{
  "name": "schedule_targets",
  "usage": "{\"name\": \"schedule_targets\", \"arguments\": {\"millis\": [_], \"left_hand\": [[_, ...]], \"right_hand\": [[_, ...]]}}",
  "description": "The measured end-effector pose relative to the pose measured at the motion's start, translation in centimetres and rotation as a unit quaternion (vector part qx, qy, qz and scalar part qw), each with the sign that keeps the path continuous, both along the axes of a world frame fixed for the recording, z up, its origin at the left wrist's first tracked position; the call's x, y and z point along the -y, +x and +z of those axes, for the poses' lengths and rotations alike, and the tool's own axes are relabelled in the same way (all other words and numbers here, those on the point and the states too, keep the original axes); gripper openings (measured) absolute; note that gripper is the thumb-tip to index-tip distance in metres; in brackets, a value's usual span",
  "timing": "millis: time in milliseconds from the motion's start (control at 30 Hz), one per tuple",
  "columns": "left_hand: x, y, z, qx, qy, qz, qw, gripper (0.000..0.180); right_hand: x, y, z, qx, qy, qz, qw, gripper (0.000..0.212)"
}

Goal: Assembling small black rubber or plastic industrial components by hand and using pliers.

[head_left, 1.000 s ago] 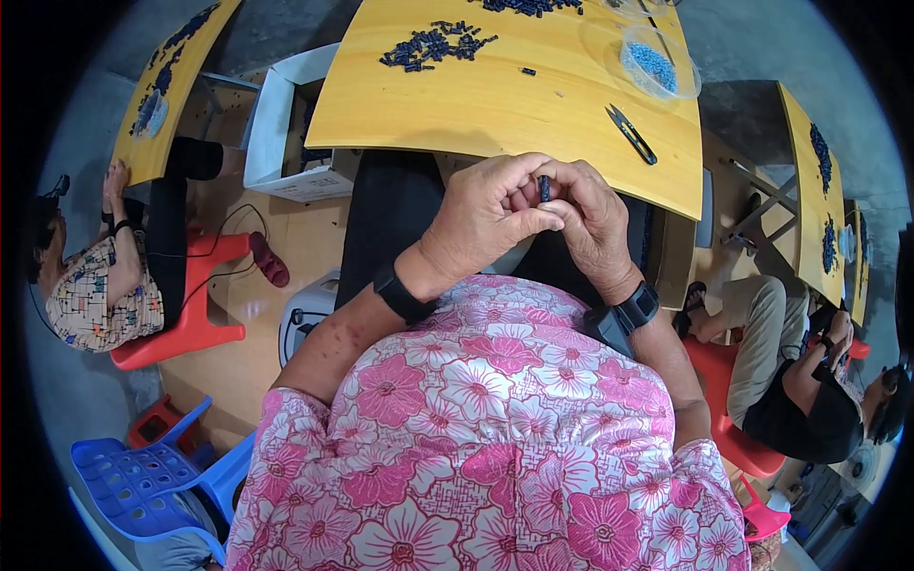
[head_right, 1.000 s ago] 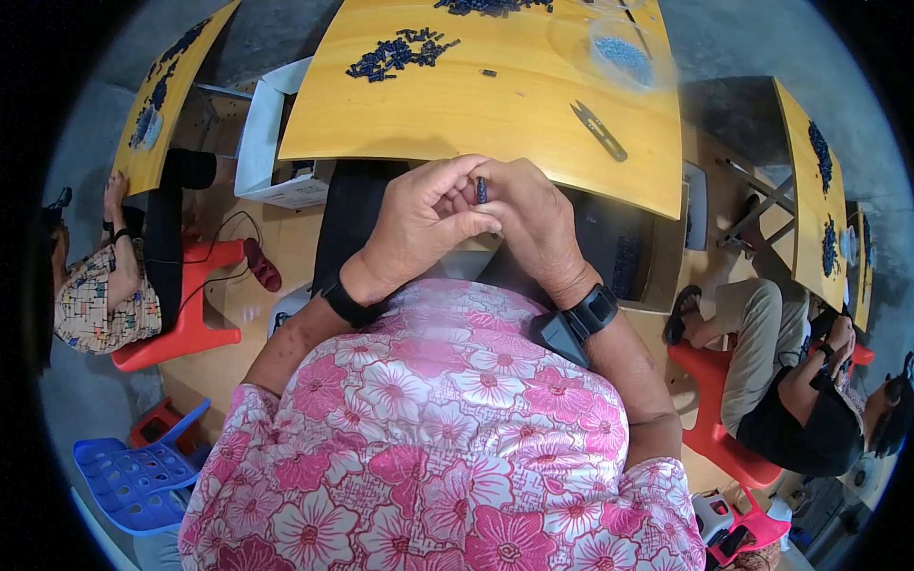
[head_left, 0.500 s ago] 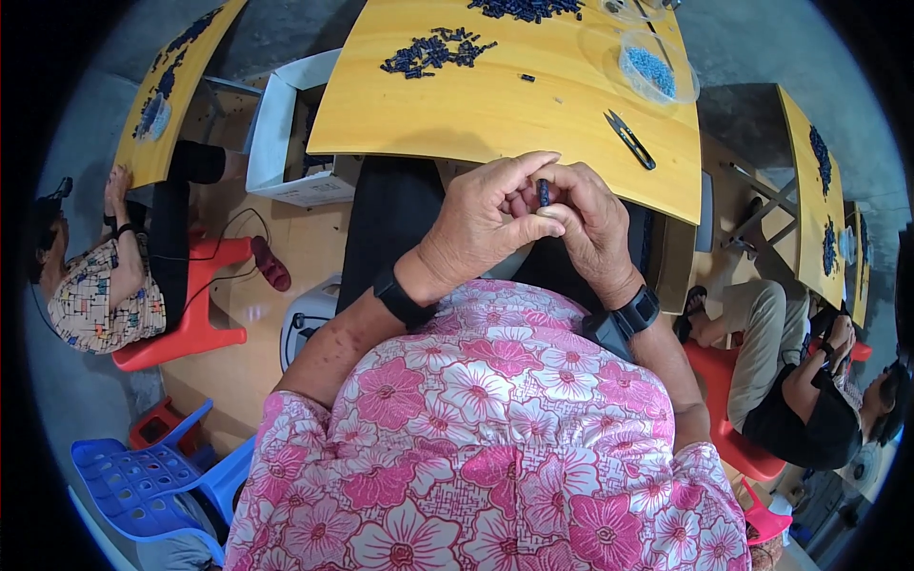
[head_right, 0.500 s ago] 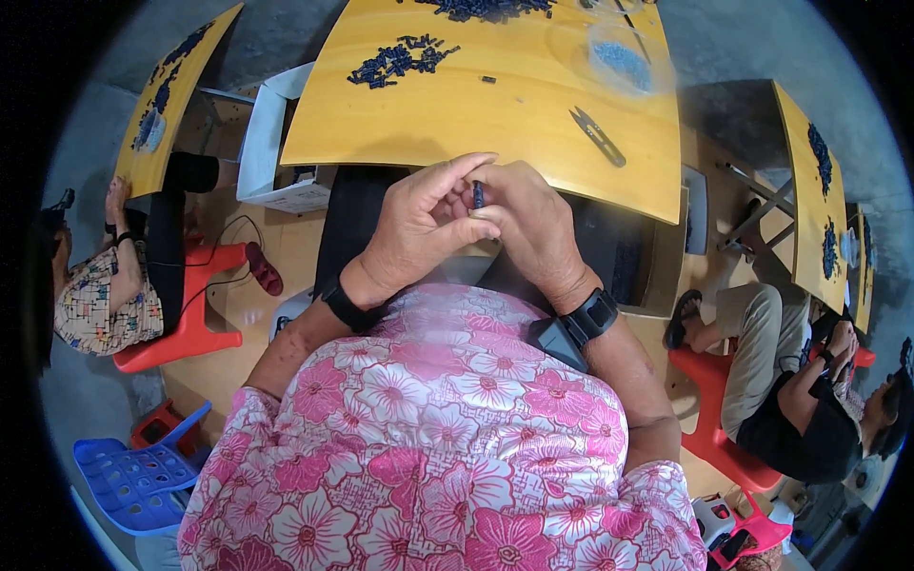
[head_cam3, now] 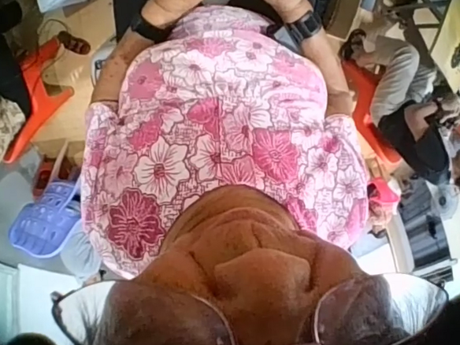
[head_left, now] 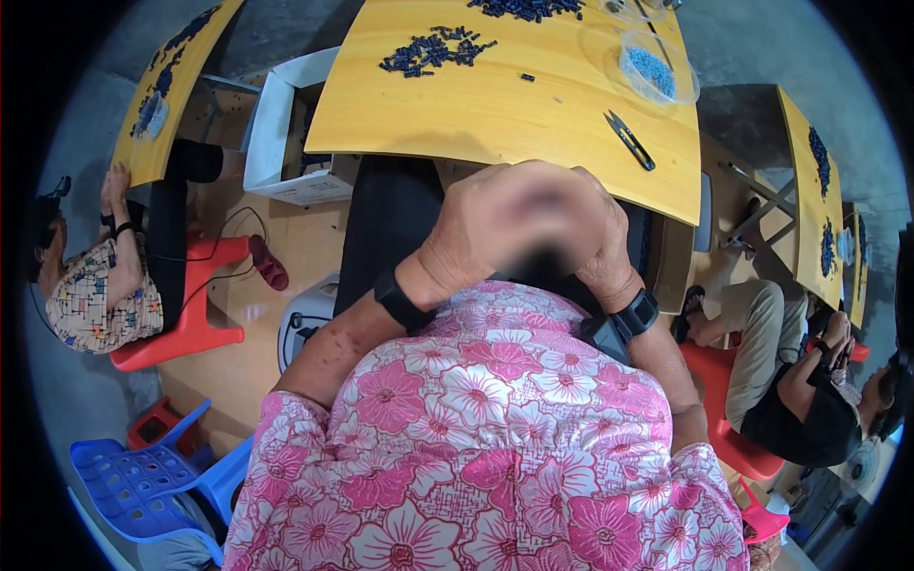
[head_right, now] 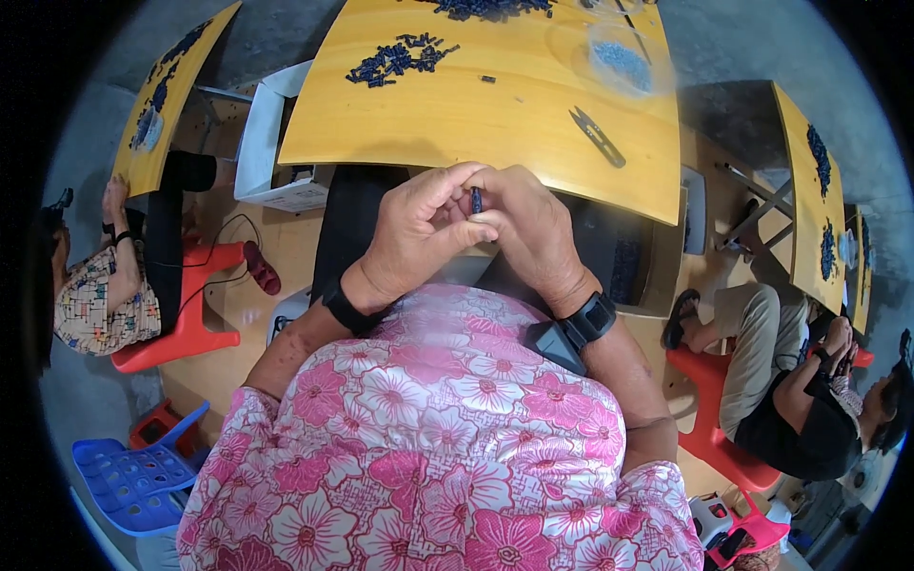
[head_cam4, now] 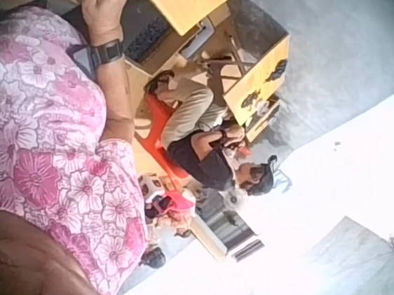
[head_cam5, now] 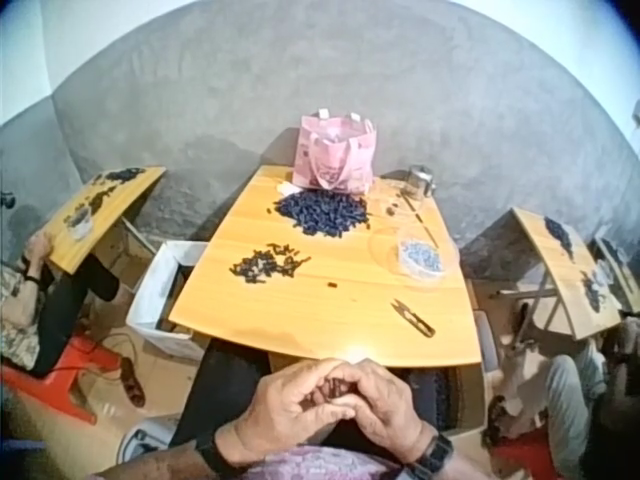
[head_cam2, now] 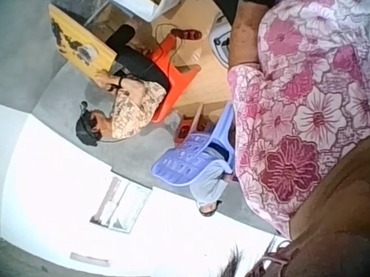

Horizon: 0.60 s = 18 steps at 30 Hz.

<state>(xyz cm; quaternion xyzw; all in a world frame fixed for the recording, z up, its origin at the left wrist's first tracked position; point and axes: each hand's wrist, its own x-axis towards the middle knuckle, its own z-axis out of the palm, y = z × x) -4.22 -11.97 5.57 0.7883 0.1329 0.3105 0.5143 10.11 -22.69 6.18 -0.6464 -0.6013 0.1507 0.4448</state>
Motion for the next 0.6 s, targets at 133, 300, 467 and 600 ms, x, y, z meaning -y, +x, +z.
{"name": "schedule_targets", "arguments": {"millis": [133, 300, 467, 600], "left_hand": [[0.14, 0.02, 0.14, -0.007, -0.021, 0.006, 1.000, 0.052], [0.41, -0.11, -0.60, 0.009, -0.019, 0.013, 1.000, 0.052], [0.49, -0.16, -0.72, 0.012, -0.010, 0.022, 1.000, 0.051], [0.47, 0.10, -0.52, 0.009, -0.029, 0.007, 1.000, 0.055]], "right_hand": [[-0.12, -0.05, 0.06, 0.000, -0.018, -0.005, 1.000, 0.036], [-0.11, -0.16, -0.17, 0.018, -0.002, -0.001, 1.000, 0.035], [-0.17, -0.26, -0.39, 0.019, 0.026, 0.003, 0.999, 0.035], [0.06, -0.04, -0.20, 0.006, 0.012, -0.016, 1.000, 0.032]]}}
